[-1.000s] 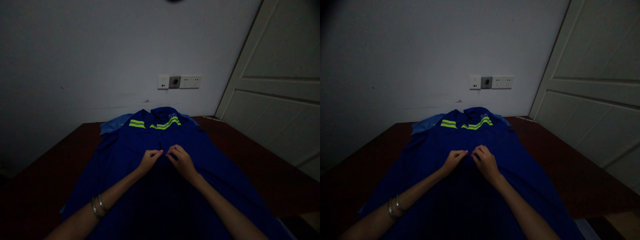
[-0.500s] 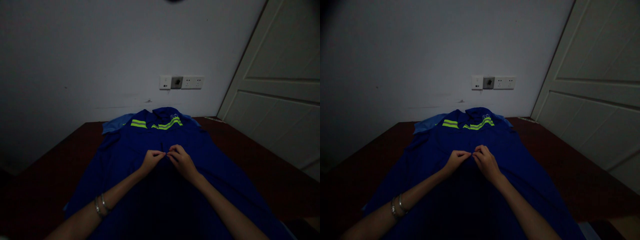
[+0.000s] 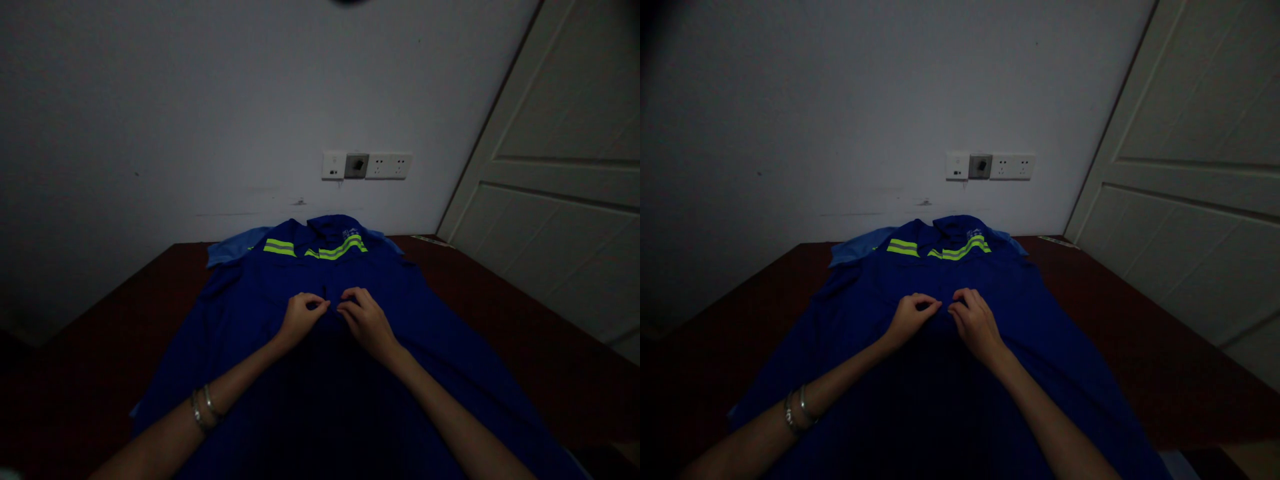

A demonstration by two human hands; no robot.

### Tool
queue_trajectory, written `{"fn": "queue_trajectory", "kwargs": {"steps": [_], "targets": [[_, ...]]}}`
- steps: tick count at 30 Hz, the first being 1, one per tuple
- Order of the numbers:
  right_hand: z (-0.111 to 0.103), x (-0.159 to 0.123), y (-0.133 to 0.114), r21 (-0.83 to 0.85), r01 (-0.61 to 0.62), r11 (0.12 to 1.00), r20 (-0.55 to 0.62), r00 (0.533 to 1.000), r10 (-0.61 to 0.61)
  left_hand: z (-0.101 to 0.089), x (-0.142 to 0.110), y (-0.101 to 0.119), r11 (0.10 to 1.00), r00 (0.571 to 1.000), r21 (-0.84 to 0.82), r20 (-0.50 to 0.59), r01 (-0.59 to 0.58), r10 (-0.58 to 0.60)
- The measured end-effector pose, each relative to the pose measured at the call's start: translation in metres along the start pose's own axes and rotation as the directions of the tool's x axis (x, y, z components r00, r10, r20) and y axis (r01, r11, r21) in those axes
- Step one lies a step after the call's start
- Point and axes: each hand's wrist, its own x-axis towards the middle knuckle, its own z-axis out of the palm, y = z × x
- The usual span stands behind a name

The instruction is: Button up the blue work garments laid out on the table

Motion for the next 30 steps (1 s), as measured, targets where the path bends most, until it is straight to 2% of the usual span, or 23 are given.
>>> {"fn": "queue_trajectory", "kwargs": {"steps": [3, 6, 10, 30], "targets": [[0.0012, 0.0002, 0.0007, -0.004, -0.023, 1.000, -0.007, 1.000, 0.023, -0.0055, 0.0003, 0.0047, 0.968, 0.975, 0.138, -0.040, -0.211, 0.218], [0.0027, 0.0000, 0.0015, -0.004, -0.027, 1.000, -0.005, 1.000, 0.027, -0.0039, -0.0019, 0.0067, 0.934, 0.952, 0.183, 0.033, -0.306, 0.305], [0.0037, 0.0001, 0.0026, -0.006, -0.028, 1.000, -0.011, 1.000, 0.028, 0.0019, -0.0041, 0.0050, 0.925, 0.948, 0.211, 0.108, -0.316, 0.299], [0.0039, -0.0002, 0.0027, -0.006, -0.075, 0.997, -0.003, 0.997, 0.075, -0.0012, -0.0023, -0.0003, 0.936, 0.956, 0.219, 0.163, -0.276, 0.244]]}}
